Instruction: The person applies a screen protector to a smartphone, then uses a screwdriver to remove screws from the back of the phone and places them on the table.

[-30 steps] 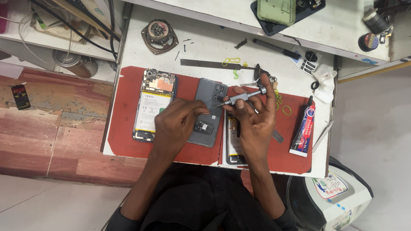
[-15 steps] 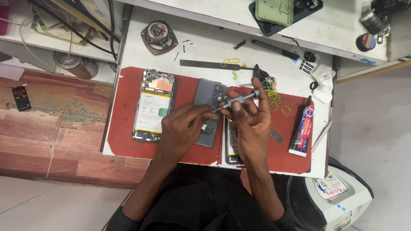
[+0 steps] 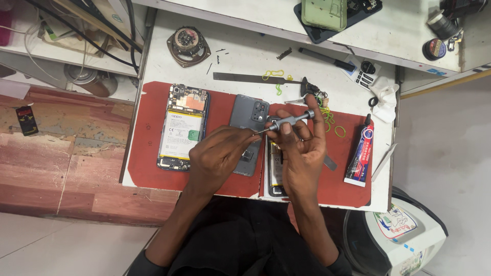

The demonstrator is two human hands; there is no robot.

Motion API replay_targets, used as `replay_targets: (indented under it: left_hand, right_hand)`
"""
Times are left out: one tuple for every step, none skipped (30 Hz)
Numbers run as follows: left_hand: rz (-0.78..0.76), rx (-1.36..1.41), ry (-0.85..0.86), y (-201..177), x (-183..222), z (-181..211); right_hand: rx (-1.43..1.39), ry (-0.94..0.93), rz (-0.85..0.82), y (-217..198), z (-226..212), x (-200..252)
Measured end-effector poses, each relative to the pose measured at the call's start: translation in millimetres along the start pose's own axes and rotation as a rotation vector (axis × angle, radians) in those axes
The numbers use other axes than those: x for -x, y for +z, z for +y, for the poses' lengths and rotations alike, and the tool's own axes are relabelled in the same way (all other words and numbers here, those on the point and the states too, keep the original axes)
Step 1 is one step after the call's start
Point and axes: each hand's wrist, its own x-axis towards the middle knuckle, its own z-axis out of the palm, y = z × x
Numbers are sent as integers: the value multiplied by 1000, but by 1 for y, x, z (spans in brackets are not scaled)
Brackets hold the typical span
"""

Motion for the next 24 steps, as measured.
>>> replay_targets:
  left_hand:
    - [4,-6,7,0,0,0]
    - [7,-11,15,0,0,0]
    - [-1,-19,26,0,0,0]
    - [-11,-27,38,-1,0,0]
    - [-21,-35,49,-1,1,0]
    - [-21,-28,39,-2,1,0]
    - [-21,-21,28,-2,2,1]
    - [-21,-13,18,-1,1,1]
    - [-20,-14,18,-1,1,0]
    - [-19,-14,19,-1,0,0]
    - [-19,-13,19,0,0,0]
    - [-22,-17,24,0,-1,1]
    - [-26,-21,29,0,-1,1]
    - [-30,-24,34,0,-1,2]
    - [-26,-25,31,0,-1,3]
    - [-22,-26,27,0,-1,3]
    - [-18,-27,24,1,-2,4]
    - [-33,-19,20,0,-2,4]
    - [-47,-10,16,-1,-3,4]
    - [-62,-1,12,-1,-3,5]
    - [-53,-15,-20,-2,-3,5]
    - [-44,-28,-51,-4,-4,4]
    - [-35,-42,-82,-5,-4,4]
    - [13,-11,-114,-6,-5,2]
  right_hand:
    - [-6,-6,4,0,0,0]
    - [-4,-5,-1,0,0,0]
    - [-2,-4,-7,-1,0,0]
    - [-1,-3,-10,-1,0,0]
    - [5,-7,-13,-2,0,0]
    - [9,-9,-17,-2,0,0]
    - [12,-12,-22,-1,0,0]
    - [22,-18,-22,-1,-1,0]
    - [32,-24,-23,-1,-2,0]
    - [43,-31,-23,-1,-3,0]
    - [53,-30,-18,-1,-4,1]
    - [62,-29,-12,0,-5,2]
    - [71,-28,-6,0,-6,3]
    - [90,-57,-11,1,-6,4]
    - [110,-85,-15,1,-7,6]
    - [131,-114,-20,1,-8,7]
    - [138,-139,-26,0,-9,8]
    - [145,-163,-33,-1,-10,8]
    - [152,-187,-40,-2,-11,8]
    - [153,-194,-16,-3,-12,9]
    - [155,-201,8,-6,-13,8]
    - [158,-209,32,-9,-15,7]
    - [138,-212,62,-13,-17,6]
    - [118,-215,93,-17,-19,4]
